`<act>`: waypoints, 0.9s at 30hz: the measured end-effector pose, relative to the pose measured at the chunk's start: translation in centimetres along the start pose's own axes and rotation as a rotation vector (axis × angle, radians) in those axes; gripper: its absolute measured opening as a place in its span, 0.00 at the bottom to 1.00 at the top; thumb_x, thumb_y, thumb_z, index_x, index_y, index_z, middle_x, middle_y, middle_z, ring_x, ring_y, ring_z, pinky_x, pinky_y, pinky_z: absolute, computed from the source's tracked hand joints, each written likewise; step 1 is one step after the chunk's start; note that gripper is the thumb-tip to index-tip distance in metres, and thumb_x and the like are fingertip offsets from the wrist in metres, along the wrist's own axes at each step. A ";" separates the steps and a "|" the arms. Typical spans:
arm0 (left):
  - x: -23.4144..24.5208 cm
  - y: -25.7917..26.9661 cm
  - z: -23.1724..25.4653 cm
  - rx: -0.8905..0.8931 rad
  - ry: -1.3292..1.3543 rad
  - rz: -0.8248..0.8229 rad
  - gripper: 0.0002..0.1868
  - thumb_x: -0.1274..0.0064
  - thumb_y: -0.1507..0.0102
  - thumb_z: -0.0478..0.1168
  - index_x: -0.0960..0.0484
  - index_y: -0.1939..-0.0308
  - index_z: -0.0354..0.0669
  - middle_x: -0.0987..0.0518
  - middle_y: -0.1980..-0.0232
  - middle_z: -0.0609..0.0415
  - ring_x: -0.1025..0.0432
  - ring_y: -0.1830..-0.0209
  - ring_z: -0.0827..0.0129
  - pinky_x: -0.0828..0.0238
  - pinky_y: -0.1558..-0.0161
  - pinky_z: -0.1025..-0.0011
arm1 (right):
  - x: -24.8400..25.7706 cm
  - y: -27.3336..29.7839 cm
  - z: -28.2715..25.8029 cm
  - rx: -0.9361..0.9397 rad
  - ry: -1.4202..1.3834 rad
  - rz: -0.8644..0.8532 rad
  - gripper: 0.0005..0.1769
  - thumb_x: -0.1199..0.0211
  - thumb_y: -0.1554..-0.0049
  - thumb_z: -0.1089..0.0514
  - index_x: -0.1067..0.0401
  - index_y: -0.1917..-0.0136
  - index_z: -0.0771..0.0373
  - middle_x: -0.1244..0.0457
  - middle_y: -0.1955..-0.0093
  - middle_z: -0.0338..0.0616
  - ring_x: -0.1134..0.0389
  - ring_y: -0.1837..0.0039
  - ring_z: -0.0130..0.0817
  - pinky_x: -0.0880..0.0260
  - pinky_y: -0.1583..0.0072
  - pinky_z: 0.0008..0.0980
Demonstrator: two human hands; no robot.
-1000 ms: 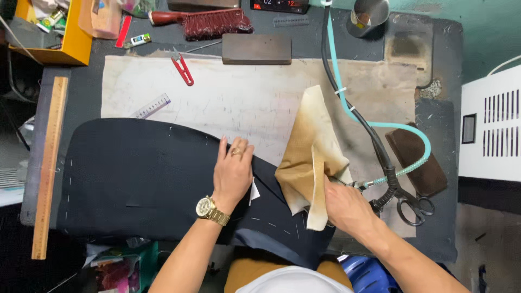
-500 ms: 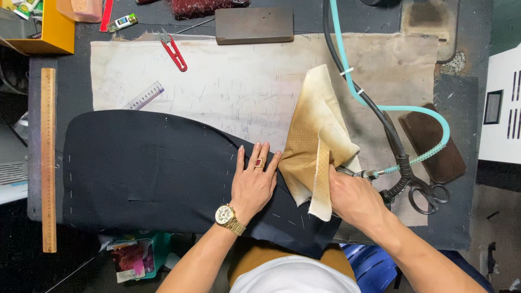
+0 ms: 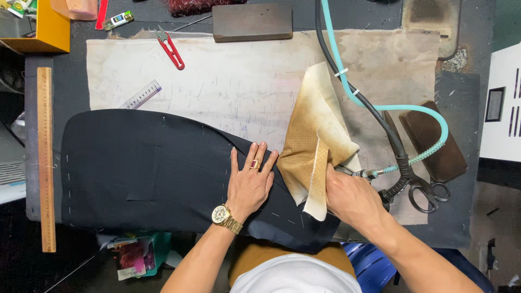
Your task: The person presses an iron onto fabric pieces and uses wooden blocks to flatten the seams.
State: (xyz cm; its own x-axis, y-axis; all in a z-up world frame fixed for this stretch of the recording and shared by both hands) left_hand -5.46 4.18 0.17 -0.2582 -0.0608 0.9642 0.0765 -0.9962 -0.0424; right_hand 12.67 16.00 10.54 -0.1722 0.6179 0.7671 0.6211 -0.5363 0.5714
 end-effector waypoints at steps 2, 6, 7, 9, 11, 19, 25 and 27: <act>0.0 0.0 -0.1 0.001 0.011 0.005 0.30 0.64 0.29 0.48 0.37 0.22 0.50 0.40 0.20 0.46 0.51 0.17 0.58 0.74 0.23 0.36 | -0.7 -0.3 0.0 -0.009 0.022 0.000 0.20 0.56 0.37 0.42 0.36 0.51 0.61 0.32 0.65 0.51 0.24 0.58 0.57 0.24 0.52 0.57; 0.0 0.0 -0.3 0.007 0.038 0.013 0.33 0.64 0.29 0.44 0.44 0.21 0.39 0.40 0.19 0.45 0.51 0.17 0.59 0.74 0.23 0.38 | -1.0 -0.7 -1.3 0.015 0.090 0.009 0.24 0.57 0.36 0.39 0.36 0.50 0.61 0.33 0.65 0.52 0.24 0.58 0.57 0.24 0.53 0.57; 0.1 0.0 -0.3 0.007 0.052 0.016 0.33 0.64 0.30 0.43 0.45 0.21 0.36 0.40 0.20 0.44 0.50 0.18 0.59 0.73 0.23 0.39 | -1.0 -0.8 -1.6 0.022 0.095 0.014 0.25 0.56 0.37 0.37 0.36 0.51 0.61 0.33 0.65 0.52 0.25 0.59 0.58 0.25 0.53 0.59; -0.9 0.4 -1.5 0.041 0.195 0.009 0.32 0.67 0.30 0.42 0.45 0.21 0.37 0.40 0.20 0.46 0.50 0.18 0.62 0.76 0.22 0.42 | -1.1 -0.9 -2.0 0.027 0.087 0.009 0.25 0.56 0.37 0.38 0.36 0.51 0.62 0.33 0.65 0.54 0.25 0.58 0.60 0.26 0.53 0.60; -0.8 0.0 -3.2 0.072 0.332 0.009 0.31 0.70 0.30 0.41 0.46 0.21 0.37 0.39 0.20 0.48 0.49 0.19 0.64 0.79 0.21 0.46 | -1.0 -1.3 -2.2 0.034 0.079 0.012 0.24 0.56 0.37 0.39 0.36 0.50 0.63 0.33 0.64 0.56 0.25 0.58 0.62 0.26 0.53 0.61; 5.4 -2.1 -3.1 0.083 -0.081 0.325 0.28 0.51 0.38 0.36 0.26 0.32 0.43 0.29 0.26 0.43 0.39 0.23 0.54 0.71 0.23 0.37 | -0.3 -0.9 -3.0 -0.009 0.083 0.006 0.24 0.52 0.38 0.38 0.36 0.52 0.62 0.32 0.63 0.56 0.25 0.57 0.63 0.26 0.51 0.60; 7.5 -0.7 -10.8 0.467 0.452 0.850 0.09 0.41 0.34 0.34 0.20 0.69 0.49 0.17 0.63 0.60 0.22 0.60 0.61 0.36 0.41 0.64 | 1.3 -0.2 -4.3 -0.056 0.063 0.006 0.35 0.61 0.35 0.27 0.35 0.54 0.61 0.31 0.62 0.56 0.25 0.57 0.61 0.25 0.50 0.58; 6.5 -0.5 -12.2 0.459 0.377 0.809 0.09 0.39 0.33 0.35 0.18 0.69 0.49 0.16 0.64 0.59 0.21 0.59 0.61 0.36 0.39 0.64 | 1.2 0.0 -4.3 -0.060 0.068 -0.001 0.35 0.61 0.35 0.27 0.35 0.54 0.61 0.31 0.62 0.56 0.25 0.56 0.61 0.25 0.50 0.58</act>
State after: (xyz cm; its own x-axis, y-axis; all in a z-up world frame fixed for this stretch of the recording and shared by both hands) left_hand -18.89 3.48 3.23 -0.2466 -0.8042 0.5408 0.7073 -0.5309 -0.4669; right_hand 9.16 14.30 12.75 -0.2258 0.5792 0.7833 0.5744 -0.5702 0.5873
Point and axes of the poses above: each hand's wrist, its own y-axis away from the middle knuckle, its own x-axis out of the back of the hand, z = x × y, the point moved 4 cm from there along -y, towards the middle knuckle
